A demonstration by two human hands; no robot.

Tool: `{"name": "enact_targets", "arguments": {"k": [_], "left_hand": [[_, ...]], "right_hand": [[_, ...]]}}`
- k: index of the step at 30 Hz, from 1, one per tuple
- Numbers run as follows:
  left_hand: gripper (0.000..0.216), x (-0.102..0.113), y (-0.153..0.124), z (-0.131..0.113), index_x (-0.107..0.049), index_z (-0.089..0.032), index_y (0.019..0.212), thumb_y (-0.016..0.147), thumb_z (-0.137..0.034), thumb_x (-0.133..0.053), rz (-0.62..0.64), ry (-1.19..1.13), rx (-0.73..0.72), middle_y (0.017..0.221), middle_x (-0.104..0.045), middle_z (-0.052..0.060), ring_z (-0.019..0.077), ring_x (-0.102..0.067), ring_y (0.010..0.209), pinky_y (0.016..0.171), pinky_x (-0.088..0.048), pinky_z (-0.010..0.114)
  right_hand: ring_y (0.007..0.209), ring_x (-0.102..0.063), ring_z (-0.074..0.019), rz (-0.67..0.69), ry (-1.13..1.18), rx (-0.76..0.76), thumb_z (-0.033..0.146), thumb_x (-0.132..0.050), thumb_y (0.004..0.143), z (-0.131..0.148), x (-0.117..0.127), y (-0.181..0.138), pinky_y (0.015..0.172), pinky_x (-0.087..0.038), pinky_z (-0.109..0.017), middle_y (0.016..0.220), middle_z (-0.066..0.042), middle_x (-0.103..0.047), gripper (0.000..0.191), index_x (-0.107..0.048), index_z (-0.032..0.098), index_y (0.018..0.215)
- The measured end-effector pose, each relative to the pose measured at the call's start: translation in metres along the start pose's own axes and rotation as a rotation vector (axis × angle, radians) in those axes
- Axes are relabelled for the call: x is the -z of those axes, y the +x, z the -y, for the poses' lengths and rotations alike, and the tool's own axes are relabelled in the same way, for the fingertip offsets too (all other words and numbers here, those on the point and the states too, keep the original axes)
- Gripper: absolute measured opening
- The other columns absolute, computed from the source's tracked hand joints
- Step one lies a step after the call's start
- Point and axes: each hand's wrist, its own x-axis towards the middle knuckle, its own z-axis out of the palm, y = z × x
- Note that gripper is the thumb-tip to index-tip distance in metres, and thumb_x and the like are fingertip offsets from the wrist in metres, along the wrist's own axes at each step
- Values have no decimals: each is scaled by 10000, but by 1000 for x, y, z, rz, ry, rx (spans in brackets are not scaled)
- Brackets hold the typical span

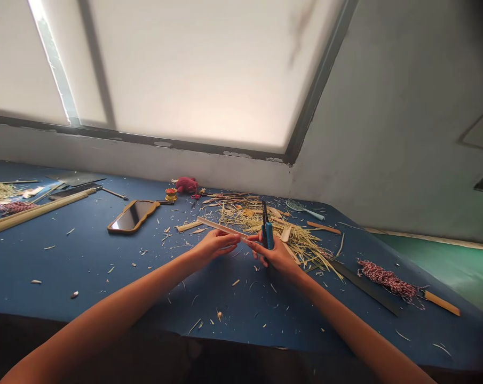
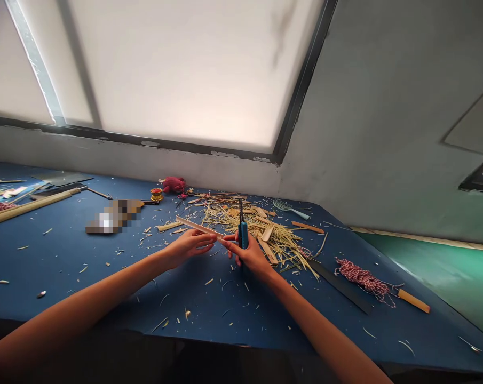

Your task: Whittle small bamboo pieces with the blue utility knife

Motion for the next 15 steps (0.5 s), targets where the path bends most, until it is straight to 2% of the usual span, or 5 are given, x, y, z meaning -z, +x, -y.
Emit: {"name": "enact_targets", "arguments": {"k": [3,6,9,12,15], "left_hand": [[331,-1,-2,2,-690,-148,923,660,-324,-785,-2,36,-17,1038,-661,95,175,-589,1027,972,-434,325],[350,-2,-4,1,-679,-162,952,662,-327,-784,17,56,-29,1089,-648,94,189,-555,1096,988,-427,336],[433,-2,-2,-2,-645,-178,1033,641,-270,-805,14,18,-63,1185,-607,92,189,-522,1157,1020,-415,334],[464,1,2,-9,-606,-178,1053,640,-235,-810,-44,-114,-99,1233,-563,103,194,-519,1164,1016,-440,333],[386,5,8,-15,-593,-188,1035,718,-349,-746,-163,-271,-113,1278,-510,106,216,-538,1135,972,-492,354]], "right_hand": [[574,-555,-94,-32,46,28,450,-739,678,0,-1,-1,380,-363,-201,999,-56,-638,409,-422,218,789],[599,-560,-105,-57,110,11,423,-768,650,0,1,0,378,-347,-196,936,-39,-645,410,-435,217,770],[614,-544,-108,-86,189,-34,390,-787,634,2,9,2,375,-318,-185,789,-6,-616,388,-471,218,779],[567,-491,-91,-122,255,-65,383,-772,653,5,21,5,365,-310,-184,680,20,-548,341,-503,216,778],[547,-448,-78,-128,318,-93,386,-748,669,7,33,8,350,-313,-176,663,16,-516,285,-541,204,742]]}}
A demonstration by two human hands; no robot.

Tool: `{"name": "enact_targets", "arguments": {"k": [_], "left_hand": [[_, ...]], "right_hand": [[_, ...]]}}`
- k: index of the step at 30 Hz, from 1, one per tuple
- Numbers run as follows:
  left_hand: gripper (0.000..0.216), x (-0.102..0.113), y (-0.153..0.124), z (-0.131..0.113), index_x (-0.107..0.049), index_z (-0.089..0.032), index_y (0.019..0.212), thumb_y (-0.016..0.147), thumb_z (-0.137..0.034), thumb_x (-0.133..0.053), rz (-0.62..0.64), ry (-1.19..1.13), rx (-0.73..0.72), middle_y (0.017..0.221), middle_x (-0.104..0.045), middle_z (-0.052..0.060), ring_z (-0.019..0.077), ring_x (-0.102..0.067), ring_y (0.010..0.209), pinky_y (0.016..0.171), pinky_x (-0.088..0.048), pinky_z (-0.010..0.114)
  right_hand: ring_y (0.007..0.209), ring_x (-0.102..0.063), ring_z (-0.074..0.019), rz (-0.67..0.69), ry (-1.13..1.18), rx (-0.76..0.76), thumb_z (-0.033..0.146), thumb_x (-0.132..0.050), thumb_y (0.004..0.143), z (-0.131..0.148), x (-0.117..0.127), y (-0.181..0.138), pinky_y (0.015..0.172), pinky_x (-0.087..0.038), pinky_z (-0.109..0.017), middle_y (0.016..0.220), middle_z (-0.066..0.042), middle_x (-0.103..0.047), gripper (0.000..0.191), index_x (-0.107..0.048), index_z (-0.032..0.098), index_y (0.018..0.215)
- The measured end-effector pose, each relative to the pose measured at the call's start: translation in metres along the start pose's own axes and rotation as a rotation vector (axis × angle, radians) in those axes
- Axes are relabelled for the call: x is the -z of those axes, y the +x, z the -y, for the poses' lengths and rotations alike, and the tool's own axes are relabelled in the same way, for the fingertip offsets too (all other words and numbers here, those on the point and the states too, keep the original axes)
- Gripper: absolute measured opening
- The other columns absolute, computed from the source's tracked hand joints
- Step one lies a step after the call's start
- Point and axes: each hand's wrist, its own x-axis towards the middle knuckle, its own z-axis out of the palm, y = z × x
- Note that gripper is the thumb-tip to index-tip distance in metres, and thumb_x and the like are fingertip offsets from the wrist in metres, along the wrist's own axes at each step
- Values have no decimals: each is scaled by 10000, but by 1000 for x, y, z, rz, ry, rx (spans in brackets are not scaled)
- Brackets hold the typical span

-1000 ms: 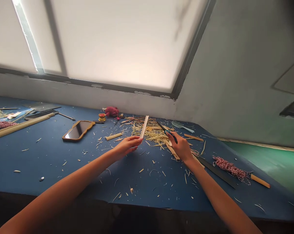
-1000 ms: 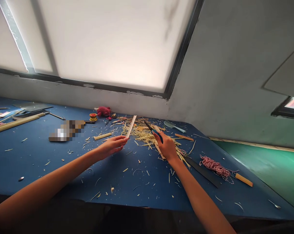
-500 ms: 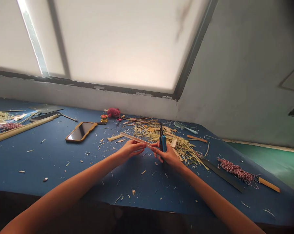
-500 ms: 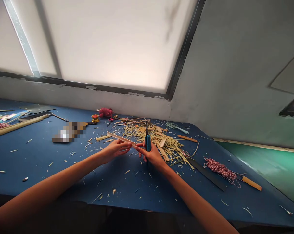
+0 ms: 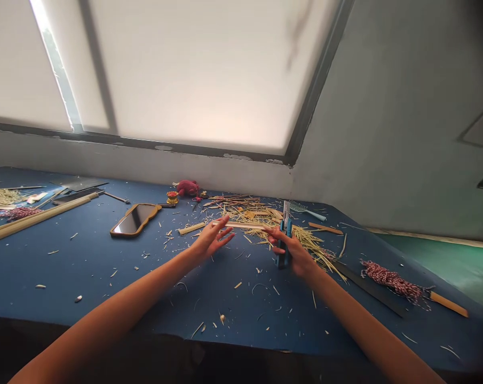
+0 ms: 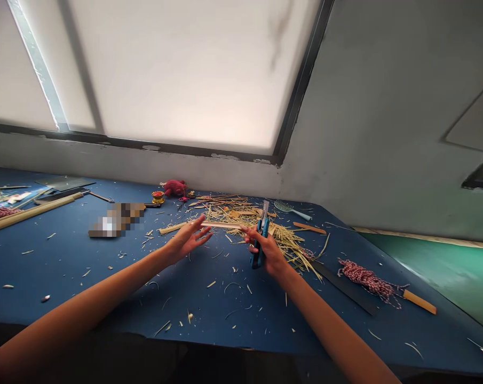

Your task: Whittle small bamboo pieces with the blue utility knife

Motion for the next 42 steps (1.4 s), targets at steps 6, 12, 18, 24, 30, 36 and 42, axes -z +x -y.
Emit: {"name": "enact_targets", "arguments": {"k": [6,12,18,24,30,36,42], "left_hand": [[243,10,5,-7,-615,-158,1026,866,-335,-568,69,-4,0,1237,-555,118,214,-535,1165,1008,-455,349],[463,8,-9,-26,-593,-130,1182,854,-453,-545,576,223,454,1271,-574,148,261,-572,1139,1001,-431,414],[456,-2,-20,-28,-642,-192,1082,836,-554,-514,710,480,544,1205,-615,105,198,-633,967,832,-493,311],[387,-1,-16,2,-621,-185,963,853,-534,-495,613,855,119,743,-550,-5,84,-454,593,548,-358,198],[384,4,-13,-13,-626,-175,811,910,-444,-371,459,1298,-237,655,-514,3,119,-431,587,574,-318,236],[332,9,-9,-25,-626,-196,720,897,-364,-400,309,1578,-459,570,-554,20,129,-407,488,546,-261,260],[338,7,-11,-29,-639,-201,729,903,-337,-382,288,1665,-493,566,-557,27,136,-412,482,542,-249,264]], "right_hand": [[491,-344,-63,107,25,-79,385,-682,724,5,10,2,333,-304,-177,645,15,-472,225,-642,190,829],[440,-244,-44,168,-61,-72,413,-670,746,10,16,2,327,-200,-187,599,50,-428,263,-584,188,852],[384,-282,-35,255,-269,-22,454,-697,719,8,15,1,360,-185,-210,546,64,-490,348,-464,204,786],[416,-363,-79,250,-536,39,597,-558,792,-1,-1,-3,412,-280,-222,514,69,-435,393,-472,213,779],[530,-530,-164,-104,-1273,518,691,-374,834,10,24,-4,500,-316,-260,581,-2,-546,502,-540,218,827],[700,-642,-201,33,-1669,735,684,-398,828,12,27,-6,559,-332,-266,803,-40,-691,491,-591,234,866],[717,-654,-206,56,-1728,731,680,-394,831,7,24,-5,549,-323,-267,820,-40,-700,492,-591,232,880]]}}
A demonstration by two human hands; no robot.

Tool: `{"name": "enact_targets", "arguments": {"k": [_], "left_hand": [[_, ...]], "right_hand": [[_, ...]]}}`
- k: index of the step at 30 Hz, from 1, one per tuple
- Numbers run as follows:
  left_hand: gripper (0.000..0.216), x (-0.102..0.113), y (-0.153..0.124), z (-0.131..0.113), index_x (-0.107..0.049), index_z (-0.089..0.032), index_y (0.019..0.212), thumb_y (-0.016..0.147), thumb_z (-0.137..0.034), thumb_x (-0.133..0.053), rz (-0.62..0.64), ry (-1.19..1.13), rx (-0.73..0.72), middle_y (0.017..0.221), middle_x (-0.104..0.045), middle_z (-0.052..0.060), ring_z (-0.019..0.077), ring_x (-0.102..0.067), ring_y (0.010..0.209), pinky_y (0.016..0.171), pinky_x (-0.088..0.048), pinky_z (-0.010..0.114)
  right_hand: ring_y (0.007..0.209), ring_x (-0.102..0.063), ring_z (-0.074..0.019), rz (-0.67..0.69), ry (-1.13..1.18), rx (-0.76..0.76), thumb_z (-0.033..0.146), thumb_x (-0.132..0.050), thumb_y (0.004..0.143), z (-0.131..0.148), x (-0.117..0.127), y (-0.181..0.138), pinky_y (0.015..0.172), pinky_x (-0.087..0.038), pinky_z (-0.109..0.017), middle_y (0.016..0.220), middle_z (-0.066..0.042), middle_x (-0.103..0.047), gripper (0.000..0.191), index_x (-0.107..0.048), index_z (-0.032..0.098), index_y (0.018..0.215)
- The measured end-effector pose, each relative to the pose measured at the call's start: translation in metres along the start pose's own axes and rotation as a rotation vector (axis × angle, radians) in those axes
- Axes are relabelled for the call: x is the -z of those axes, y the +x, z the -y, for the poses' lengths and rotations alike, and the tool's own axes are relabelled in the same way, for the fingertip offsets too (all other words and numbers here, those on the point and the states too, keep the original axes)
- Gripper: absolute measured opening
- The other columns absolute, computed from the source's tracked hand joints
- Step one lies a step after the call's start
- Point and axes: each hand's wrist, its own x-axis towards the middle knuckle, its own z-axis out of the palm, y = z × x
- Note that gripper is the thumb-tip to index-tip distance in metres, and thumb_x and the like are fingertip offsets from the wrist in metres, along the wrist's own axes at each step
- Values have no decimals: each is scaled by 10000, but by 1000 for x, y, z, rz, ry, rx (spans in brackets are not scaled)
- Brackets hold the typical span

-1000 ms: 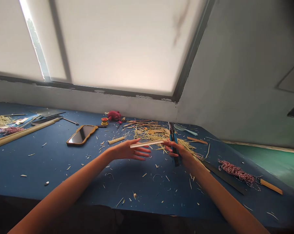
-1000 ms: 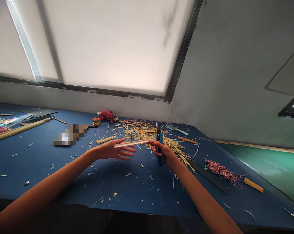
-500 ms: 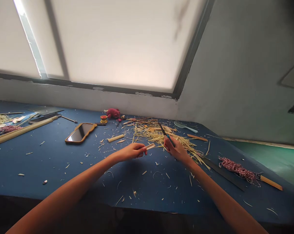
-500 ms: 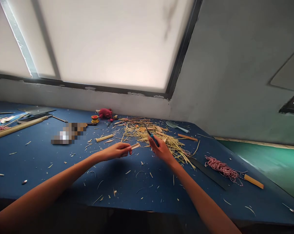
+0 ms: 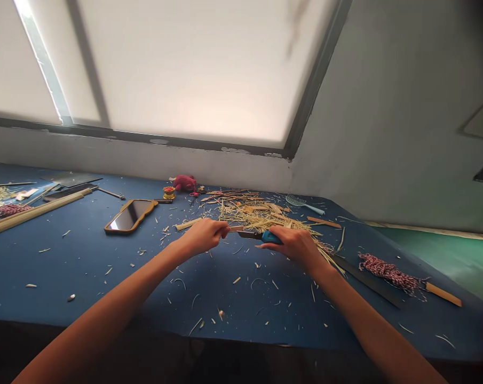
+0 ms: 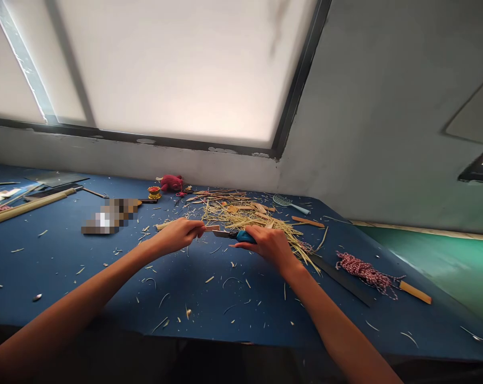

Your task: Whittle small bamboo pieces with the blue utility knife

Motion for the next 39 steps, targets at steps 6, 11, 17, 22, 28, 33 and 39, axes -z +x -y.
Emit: {"name": "enact_targets", "arguments": {"k": [6,11,17,22,28,33,39], "left_hand": [[299,1,0,2,-640,-202,740,887,-294,-396,4,22,-4,595,-587,34,140,-440,501,547,-261,260],[285,1,0,3,-627,-192,734,882,-286,-402,31,9,-14,627,-609,34,135,-463,525,538,-254,255],[320,3,-1,0,-618,-177,756,895,-313,-364,89,25,16,650,-621,32,134,-484,544,529,-261,248],[311,3,-1,1,-613,-170,750,890,-306,-372,91,17,14,642,-609,32,122,-467,533,531,-257,252],[254,6,0,3,-615,-172,762,842,-221,-378,158,-60,-15,660,-602,14,123,-474,565,556,-304,247],[245,13,-1,2,-599,-162,767,849,-277,-400,259,-164,-18,705,-593,14,120,-483,609,561,-331,236],[345,21,0,3,-599,-156,752,879,-410,-403,402,-273,9,691,-548,14,109,-453,594,560,-333,232]], "right_hand": [[695,-652,-194,6,7,-6,676,-386,836,-1,-1,-1,530,-312,-265,791,-29,-694,489,-588,233,874],[696,-656,-181,-40,28,20,659,-411,837,-2,-2,-1,543,-333,-259,800,-21,-692,475,-592,222,887],[641,-641,-155,-77,15,58,648,-442,832,-2,1,-1,527,-331,-244,784,-20,-693,477,-601,200,876],[616,-628,-143,-73,-11,61,642,-438,839,-1,-1,-1,514,-307,-235,751,-6,-680,466,-588,201,842],[595,-621,-149,-76,-80,43,638,-415,856,-1,-3,-1,488,-256,-243,712,-5,-680,461,-581,211,810],[603,-617,-154,-93,-126,79,632,-411,863,-2,-4,1,511,-263,-247,700,-6,-674,459,-573,209,785],[599,-597,-142,-123,-126,100,635,-411,860,-3,-4,2,525,-272,-245,688,-14,-664,471,-580,209,754]]}}
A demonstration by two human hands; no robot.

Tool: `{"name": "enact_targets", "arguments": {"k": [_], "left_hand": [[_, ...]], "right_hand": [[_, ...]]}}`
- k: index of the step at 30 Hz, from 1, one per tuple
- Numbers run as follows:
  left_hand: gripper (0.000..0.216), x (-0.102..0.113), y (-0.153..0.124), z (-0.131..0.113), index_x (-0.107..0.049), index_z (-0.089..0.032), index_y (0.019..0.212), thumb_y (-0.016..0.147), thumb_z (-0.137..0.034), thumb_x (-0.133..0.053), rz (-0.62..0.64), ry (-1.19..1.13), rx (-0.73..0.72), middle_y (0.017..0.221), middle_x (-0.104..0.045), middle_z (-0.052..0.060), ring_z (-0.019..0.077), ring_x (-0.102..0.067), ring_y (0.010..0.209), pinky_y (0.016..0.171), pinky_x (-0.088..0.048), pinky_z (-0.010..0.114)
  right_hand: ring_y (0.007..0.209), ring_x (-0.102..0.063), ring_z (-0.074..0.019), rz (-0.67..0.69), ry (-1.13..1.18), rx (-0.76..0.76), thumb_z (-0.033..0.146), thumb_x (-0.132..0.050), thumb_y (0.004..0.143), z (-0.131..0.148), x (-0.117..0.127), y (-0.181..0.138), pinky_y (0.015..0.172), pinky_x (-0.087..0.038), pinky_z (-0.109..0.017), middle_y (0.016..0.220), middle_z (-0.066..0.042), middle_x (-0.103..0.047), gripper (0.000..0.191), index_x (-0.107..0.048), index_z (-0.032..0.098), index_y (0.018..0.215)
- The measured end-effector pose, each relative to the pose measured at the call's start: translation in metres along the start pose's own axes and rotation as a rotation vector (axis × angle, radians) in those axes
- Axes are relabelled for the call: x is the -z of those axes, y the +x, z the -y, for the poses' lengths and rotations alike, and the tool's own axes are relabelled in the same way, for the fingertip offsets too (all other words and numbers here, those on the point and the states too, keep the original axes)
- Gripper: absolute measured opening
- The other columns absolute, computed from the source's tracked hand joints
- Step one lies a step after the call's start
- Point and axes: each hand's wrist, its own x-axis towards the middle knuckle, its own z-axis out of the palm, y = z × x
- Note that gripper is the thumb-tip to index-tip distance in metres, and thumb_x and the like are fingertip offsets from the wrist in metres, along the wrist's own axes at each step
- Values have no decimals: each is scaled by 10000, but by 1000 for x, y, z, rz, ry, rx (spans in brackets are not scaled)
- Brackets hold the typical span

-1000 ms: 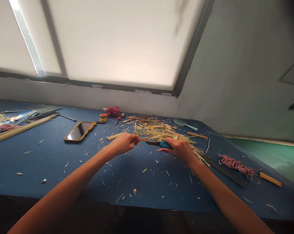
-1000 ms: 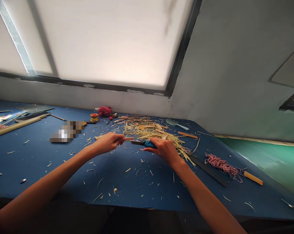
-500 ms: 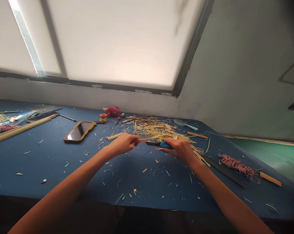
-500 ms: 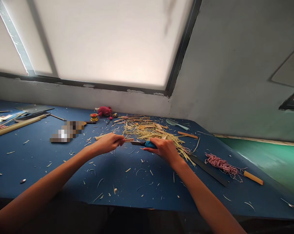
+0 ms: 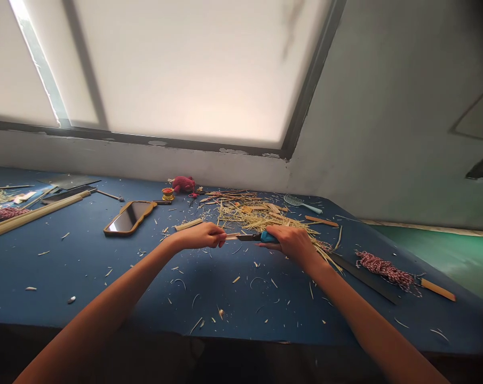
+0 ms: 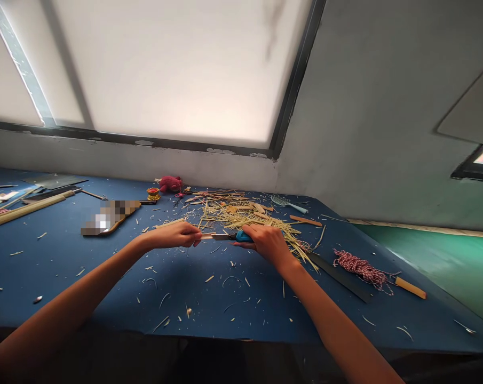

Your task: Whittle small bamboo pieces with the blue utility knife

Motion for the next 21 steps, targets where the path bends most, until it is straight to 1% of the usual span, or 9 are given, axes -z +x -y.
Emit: {"name": "enact_targets", "arguments": {"k": [5,7,10,11,12,14,15,18,21], "left_hand": [[393,2,3,3,-585,-167,776,872,-513,-423,96,-256,97,675,-464,-3,88,-372,541,512,-309,225],[386,2,1,3,-589,-170,766,859,-521,-460,154,-325,119,654,-441,-6,88,-352,529,498,-291,226],[373,1,-2,7,-621,-171,768,836,-522,-516,370,-404,108,590,-394,-19,92,-322,512,493,-276,233],[374,1,-2,10,-627,-171,770,831,-525,-524,398,-427,103,583,-391,-19,92,-317,510,494,-272,234],[379,1,-2,14,-627,-170,770,830,-530,-523,379,-447,100,584,-394,-19,92,-315,510,494,-268,233],[389,2,0,23,-607,-168,765,836,-536,-506,219,-477,110,591,-396,-21,88,-305,507,488,-250,231],[390,2,2,27,-593,-168,771,844,-538,-491,139,-488,120,588,-381,-28,85,-291,501,485,-237,230],[391,3,7,33,-562,-166,809,864,-534,-443,-58,-469,156,597,-350,-41,81,-281,506,484,-215,224],[406,-1,11,32,-560,-154,844,881,-523,-393,-213,-391,175,622,-378,-32,85,-313,526,486,-228,219]], "right_hand": [[599,-587,-142,-17,-9,0,632,-382,874,5,1,7,526,-266,-246,691,-21,-666,492,-593,204,756],[612,-594,-147,7,-14,-33,645,-354,876,-1,1,7,526,-269,-242,710,-27,-673,513,-597,203,779],[534,-568,-150,28,-88,-263,696,-293,857,-27,5,-4,477,-226,-232,659,-35,-662,588,-597,195,810],[493,-546,-152,9,-137,-367,721,-271,841,-39,7,-9,459,-199,-232,615,-37,-644,625,-596,188,817],[483,-538,-158,-13,-189,-437,732,-257,835,-49,8,-15,457,-186,-232,597,-41,-633,644,-594,184,823],[480,-533,-168,-94,-261,-563,722,-201,849,-64,11,-24,463,-180,-233,575,-48,-615,666,-583,177,827],[483,-534,-170,-111,-261,-576,712,-173,859,-66,11,-26,467,-182,-232,569,-48,-607,673,-578,176,829],[491,-540,-168,-110,-179,-503,702,-124,867,-53,6,-22,472,-195,-228,565,-47,-597,688,-567,178,818],[507,-554,-160,-83,-76,-366,690,-171,876,-28,0,-12,472,-214,-225,594,-40,-609,642,-563,184,825]]}}
